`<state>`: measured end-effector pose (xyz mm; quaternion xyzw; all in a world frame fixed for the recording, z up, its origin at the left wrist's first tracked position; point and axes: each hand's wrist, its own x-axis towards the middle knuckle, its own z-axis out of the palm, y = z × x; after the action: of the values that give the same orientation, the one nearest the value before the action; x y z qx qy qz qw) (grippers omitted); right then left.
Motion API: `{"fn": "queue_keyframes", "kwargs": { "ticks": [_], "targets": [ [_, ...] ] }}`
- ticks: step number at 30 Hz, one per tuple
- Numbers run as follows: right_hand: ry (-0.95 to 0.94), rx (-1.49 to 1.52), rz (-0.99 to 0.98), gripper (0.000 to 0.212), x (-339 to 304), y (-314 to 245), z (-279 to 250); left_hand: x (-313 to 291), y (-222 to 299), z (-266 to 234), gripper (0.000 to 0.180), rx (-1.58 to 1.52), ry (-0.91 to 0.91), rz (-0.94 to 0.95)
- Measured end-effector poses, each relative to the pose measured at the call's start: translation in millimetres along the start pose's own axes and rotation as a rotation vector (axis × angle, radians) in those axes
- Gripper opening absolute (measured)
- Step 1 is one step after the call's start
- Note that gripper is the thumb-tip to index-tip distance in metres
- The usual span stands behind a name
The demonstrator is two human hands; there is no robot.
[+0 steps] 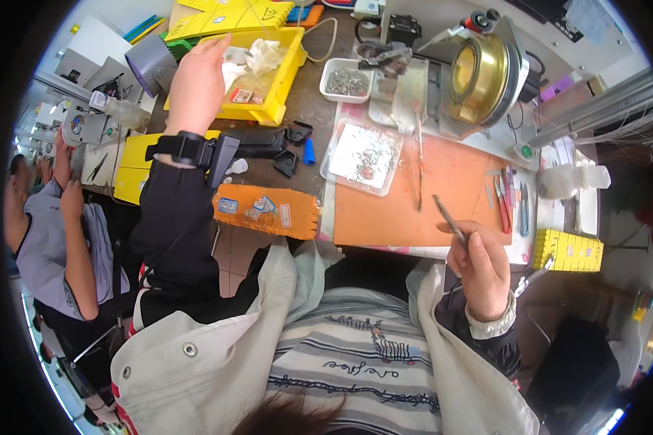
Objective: The recorder is assembling small electronic or decorative components at a workbench, using glue and precision tools.
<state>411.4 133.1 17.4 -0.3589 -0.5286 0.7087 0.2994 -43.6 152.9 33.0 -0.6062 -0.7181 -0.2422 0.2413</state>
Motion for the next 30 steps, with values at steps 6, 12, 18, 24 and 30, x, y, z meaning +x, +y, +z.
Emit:
{"fn": "queue_keyframes", "kwargs": {
  "ticks": [6, 12, 18, 24, 30],
  "targets": [
    [-0.027, 0.091, 0.007, 0.02, -1.0, -5.7, -0.1, -5.9, -11.9, 17.1, 0.013, 0.109, -0.017, 0.021],
    [-0.205, 0.096, 0.068, 0.03, 7.1, -18.4, 13.8, -23.6, 52.0, -21.2, 0.015, -0.4, 0.038, -0.057],
    [-0.167, -0.011, 0.049, 0.03, 0.6, -20.8, 20.6, -44.7, 105.9, -44.5, 0.014, -0.714, -0.05, -0.06],
    [-0.106, -0.072, -0.017, 0.031, -5.5, -18.2, 21.3, -54.0, 143.1, -59.8, 0.015, -0.937, -0.187, 0.023],
    [-0.07, -0.181, -0.039, 0.032, -7.2, -20.0, 20.3, -52.9, 173.2, -63.5, 0.018, -1.057, -0.222, 0.107]
  ]
}}
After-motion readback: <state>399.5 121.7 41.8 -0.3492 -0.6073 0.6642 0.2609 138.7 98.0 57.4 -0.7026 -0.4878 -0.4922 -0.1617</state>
